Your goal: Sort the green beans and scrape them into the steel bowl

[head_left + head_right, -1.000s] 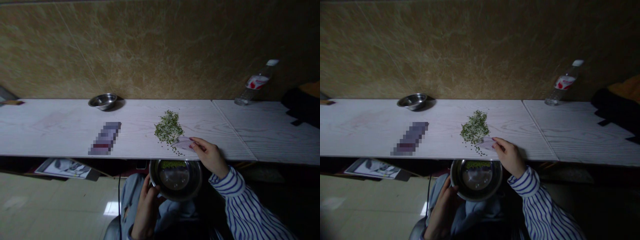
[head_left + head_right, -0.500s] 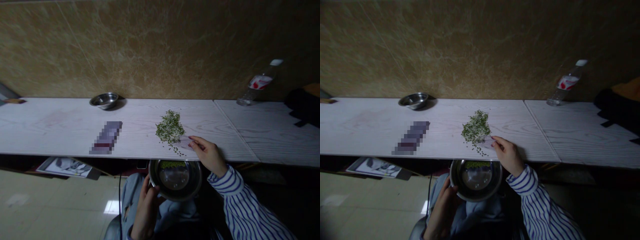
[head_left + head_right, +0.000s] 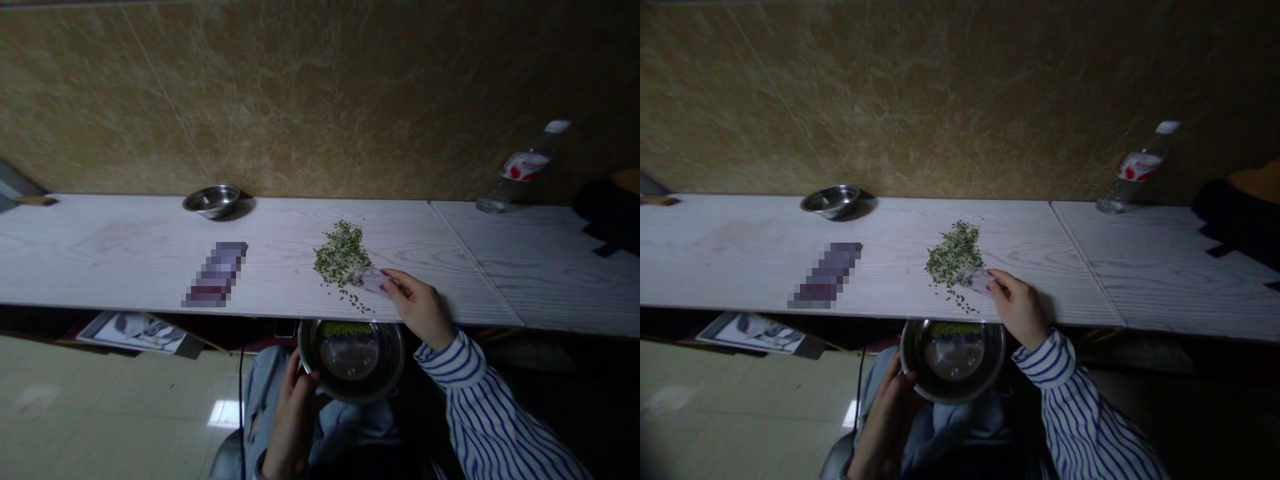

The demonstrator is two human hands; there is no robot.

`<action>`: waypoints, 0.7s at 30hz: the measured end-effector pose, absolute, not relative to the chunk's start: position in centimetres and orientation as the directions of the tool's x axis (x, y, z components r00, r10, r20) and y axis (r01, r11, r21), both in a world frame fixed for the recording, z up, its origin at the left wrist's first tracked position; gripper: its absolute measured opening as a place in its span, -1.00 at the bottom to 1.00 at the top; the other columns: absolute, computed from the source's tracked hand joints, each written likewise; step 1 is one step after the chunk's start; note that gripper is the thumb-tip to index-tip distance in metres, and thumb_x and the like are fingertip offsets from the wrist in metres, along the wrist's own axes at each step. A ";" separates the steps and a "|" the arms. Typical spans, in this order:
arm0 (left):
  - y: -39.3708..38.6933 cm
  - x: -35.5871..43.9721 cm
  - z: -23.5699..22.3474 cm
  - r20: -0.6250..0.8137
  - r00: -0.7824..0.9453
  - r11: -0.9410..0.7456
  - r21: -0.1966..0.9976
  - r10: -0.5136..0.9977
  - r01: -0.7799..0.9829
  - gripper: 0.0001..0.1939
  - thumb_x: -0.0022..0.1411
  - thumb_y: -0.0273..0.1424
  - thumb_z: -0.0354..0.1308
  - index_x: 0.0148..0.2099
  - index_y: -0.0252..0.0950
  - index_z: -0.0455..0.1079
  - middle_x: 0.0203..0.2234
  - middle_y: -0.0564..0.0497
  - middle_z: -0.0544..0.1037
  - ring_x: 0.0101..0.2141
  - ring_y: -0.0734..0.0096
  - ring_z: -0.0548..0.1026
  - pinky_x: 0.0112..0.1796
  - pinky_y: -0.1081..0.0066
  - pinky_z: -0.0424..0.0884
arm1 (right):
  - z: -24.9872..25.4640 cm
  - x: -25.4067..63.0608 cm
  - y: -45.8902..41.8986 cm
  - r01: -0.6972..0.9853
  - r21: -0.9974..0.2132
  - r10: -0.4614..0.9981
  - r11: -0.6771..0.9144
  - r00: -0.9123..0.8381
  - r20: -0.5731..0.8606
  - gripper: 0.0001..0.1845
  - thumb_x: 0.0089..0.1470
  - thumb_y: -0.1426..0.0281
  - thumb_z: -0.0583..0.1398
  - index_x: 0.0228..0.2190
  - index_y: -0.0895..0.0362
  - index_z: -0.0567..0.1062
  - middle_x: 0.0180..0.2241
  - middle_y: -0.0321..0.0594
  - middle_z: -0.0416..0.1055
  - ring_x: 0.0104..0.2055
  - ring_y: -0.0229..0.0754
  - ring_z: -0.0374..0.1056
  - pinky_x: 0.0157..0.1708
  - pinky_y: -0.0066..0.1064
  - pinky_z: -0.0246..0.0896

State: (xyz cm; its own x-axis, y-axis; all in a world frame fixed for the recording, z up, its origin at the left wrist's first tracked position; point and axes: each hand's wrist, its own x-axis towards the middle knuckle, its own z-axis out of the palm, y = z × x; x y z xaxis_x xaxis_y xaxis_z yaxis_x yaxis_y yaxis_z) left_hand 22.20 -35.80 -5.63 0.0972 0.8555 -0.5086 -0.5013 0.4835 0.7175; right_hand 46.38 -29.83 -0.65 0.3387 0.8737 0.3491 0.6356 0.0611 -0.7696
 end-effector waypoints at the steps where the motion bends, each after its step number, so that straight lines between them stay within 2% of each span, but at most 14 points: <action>1: -35.8 22.2 -5.6 -0.510 0.097 0.484 0.716 0.855 -0.502 -0.33 -0.02 -0.27 0.31 0.19 -0.17 0.38 0.09 -0.19 0.53 0.00 0.00 0.50 -0.19 0.24 0.49 | -0.6 46.4 -29.7 0.638 -0.768 0.873 0.057 0.342 0.349 -0.64 0.13 0.26 0.18 -0.11 0.13 0.63 -0.23 -0.07 0.66 -0.29 -0.06 0.58 -0.28 -0.28 0.51; 12: -35.7 22.0 -5.8 -0.501 0.116 0.478 0.694 0.858 -0.538 -0.30 -0.01 -0.31 0.31 0.23 -0.15 0.36 0.08 -0.21 0.53 0.03 -0.10 0.48 -0.17 0.17 0.51 | -0.5 46.3 -29.6 0.633 -0.769 0.895 0.094 0.284 0.343 -0.65 0.15 0.27 0.18 -0.11 0.11 0.63 -0.18 -0.09 0.65 -0.26 -0.08 0.57 -0.25 -0.30 0.51; 21: -35.7 22.1 -5.6 -0.510 0.122 0.486 0.680 0.851 -0.549 -0.26 -0.01 -0.34 0.30 0.27 -0.18 0.32 0.10 -0.20 0.52 0.01 -0.01 0.49 -0.13 0.18 0.49 | -0.8 46.3 -29.5 0.631 -0.770 0.899 0.097 0.276 0.339 -0.64 0.15 0.29 0.17 -0.09 0.15 0.63 -0.18 -0.05 0.64 -0.24 -0.05 0.57 -0.25 -0.27 0.50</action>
State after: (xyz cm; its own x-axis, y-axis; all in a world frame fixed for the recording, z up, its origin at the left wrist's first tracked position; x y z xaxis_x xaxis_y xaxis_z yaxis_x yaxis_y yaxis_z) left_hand 22.13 -35.68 -5.57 0.1217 0.8515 -0.5101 -0.5490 0.4859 0.6801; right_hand 46.29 -29.51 -0.78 0.2760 0.8993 0.3394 0.6307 0.0970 -0.7699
